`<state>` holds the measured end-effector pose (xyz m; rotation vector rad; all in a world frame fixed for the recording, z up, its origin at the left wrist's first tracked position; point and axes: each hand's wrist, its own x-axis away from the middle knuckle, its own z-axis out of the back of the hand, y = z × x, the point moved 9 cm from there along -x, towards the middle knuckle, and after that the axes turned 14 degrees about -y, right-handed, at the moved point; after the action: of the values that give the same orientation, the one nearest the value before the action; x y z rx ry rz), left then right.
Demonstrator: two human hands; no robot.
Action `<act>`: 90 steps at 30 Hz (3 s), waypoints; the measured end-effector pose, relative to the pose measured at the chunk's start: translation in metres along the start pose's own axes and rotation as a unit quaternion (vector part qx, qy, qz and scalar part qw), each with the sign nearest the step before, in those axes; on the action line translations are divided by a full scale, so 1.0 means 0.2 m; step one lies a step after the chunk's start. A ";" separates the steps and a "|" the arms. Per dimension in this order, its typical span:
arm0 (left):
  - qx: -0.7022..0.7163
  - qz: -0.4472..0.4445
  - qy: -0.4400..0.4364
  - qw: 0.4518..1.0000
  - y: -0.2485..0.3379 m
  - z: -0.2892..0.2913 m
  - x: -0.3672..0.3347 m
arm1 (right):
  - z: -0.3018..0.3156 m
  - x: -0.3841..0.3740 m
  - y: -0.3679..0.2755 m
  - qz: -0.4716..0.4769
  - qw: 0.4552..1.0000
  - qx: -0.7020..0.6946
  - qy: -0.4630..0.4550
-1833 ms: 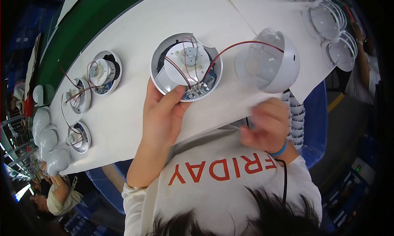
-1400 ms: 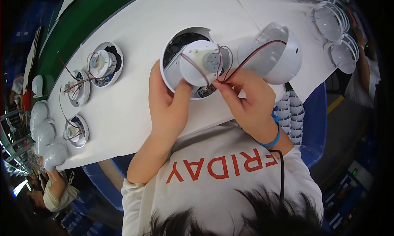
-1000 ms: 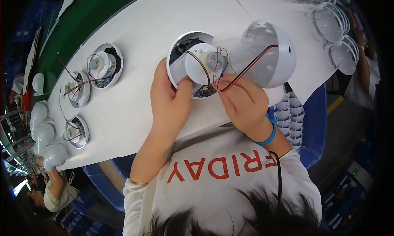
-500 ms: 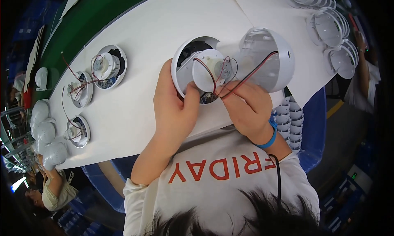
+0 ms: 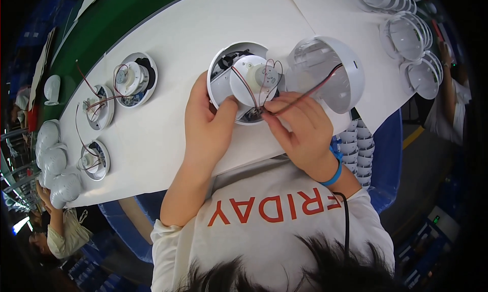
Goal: Assembling dome-style security cameras on a factory production line.
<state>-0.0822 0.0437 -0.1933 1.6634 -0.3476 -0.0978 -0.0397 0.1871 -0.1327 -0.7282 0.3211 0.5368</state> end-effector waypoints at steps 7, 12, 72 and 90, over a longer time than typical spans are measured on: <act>0.029 -0.005 -0.012 0.999 0.01 -0.01 0.02 | -0.01 0.01 -0.01 -0.009 0.997 0.068 -0.041; 0.066 0.018 0.006 0.998 0.02 0.01 0.03 | 0.00 0.02 0.00 -0.021 0.997 0.047 -0.057; 0.156 0.054 -0.071 0.984 0.00 -0.06 0.04 | -0.01 0.00 -0.12 0.102 0.977 0.183 -0.033; 0.147 0.114 -0.066 0.980 -0.05 -0.03 -0.02 | 0.55 0.27 0.04 0.085 0.995 0.004 0.047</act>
<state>-0.0821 0.0521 -0.2031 1.9005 -0.6776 0.0162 0.0104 0.2878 -0.0838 -0.7234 0.4756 0.6629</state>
